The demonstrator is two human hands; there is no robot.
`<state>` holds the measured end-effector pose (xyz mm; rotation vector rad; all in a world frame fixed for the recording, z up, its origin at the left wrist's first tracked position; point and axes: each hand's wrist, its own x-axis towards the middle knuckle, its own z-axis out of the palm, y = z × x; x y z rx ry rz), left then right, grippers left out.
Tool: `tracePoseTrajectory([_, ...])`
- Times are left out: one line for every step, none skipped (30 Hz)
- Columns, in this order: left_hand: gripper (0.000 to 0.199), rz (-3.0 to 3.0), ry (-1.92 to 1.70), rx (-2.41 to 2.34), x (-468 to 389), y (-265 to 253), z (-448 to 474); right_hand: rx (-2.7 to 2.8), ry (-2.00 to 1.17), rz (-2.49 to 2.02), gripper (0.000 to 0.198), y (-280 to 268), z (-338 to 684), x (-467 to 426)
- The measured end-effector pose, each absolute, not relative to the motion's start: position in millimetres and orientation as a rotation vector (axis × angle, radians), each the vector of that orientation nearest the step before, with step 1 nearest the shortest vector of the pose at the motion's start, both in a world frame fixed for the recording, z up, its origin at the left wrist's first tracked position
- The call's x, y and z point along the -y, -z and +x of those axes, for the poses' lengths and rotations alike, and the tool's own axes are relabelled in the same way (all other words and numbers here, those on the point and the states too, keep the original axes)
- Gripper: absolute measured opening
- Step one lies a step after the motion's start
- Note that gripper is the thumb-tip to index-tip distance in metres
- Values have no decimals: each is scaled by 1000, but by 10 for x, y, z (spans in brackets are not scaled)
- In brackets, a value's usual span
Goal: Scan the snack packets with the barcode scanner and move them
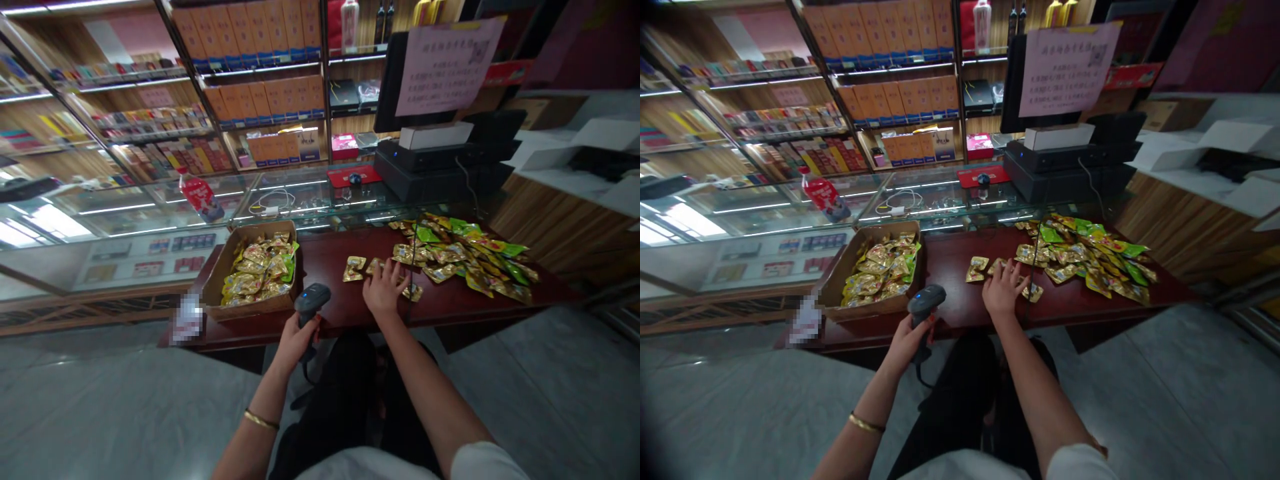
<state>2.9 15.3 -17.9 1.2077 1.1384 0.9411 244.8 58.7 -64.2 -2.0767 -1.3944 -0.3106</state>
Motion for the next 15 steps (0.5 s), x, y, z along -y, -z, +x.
tracePoseTrajectory([30,1226,-938,-1143,-133,175,16,1486,318,-2035,56,631,2428,-601])
tracePoseTrajectory([29,1237,-935,-1146,-120,172,6,1604,307,-1976,55,627,2417,-621])
tracePoseTrajectory([28,1243,-934,-1150,-114,168,-1,1710,276,-1919,54,632,2422,-647])
tracePoseTrajectory([28,1244,-937,-1152,-112,162,-4,1777,235,-1883,52,647,2448,-679])
tracePoseTrajectory([28,1244,-942,-1154,-111,154,-7,1793,191,-1879,51,669,2501,-717])
tracePoseTrajectory([28,1242,-945,-1156,-110,144,-9,1763,153,-1904,51,696,2583,-758])
tracePoseTrajectory([30,1241,-946,-1157,-106,132,-13,1709,127,-1943,52,723,2690,-802])
tracePoseTrajectory([31,1243,-941,-1158,-100,119,-20,1661,116,-1978,52,745,2815,-845])
tracePoseTrajectory([31,1249,-935,-1160,-92,107,-29,1626,125,-2006,51,757,2945,-888])
tracePoseTrajectory([31,1258,-926,-1163,-82,97,-40,1599,155,-2026,50,758,3066,-927])
tracePoseTrajectory([30,1266,-919,-1167,-73,90,-52,1575,199,-2040,50,747,3162,-963])
tracePoseTrajectory([29,1269,-915,-1171,-65,86,-63,1556,244,-2045,49,725,3219,-993])
tracePoseTrajectory([29,1264,-915,-1173,-59,84,-70,1546,275,-2046,50,698,3229,-1016])
tracePoseTrajectory([30,1253,-919,-1171,-57,83,-72,1542,285,-2047,51,671,3188,-1031])
tracePoseTrajectory([31,1238,-927,-1169,-58,81,-69,1538,274,-2057,54,650,3099,-1040])
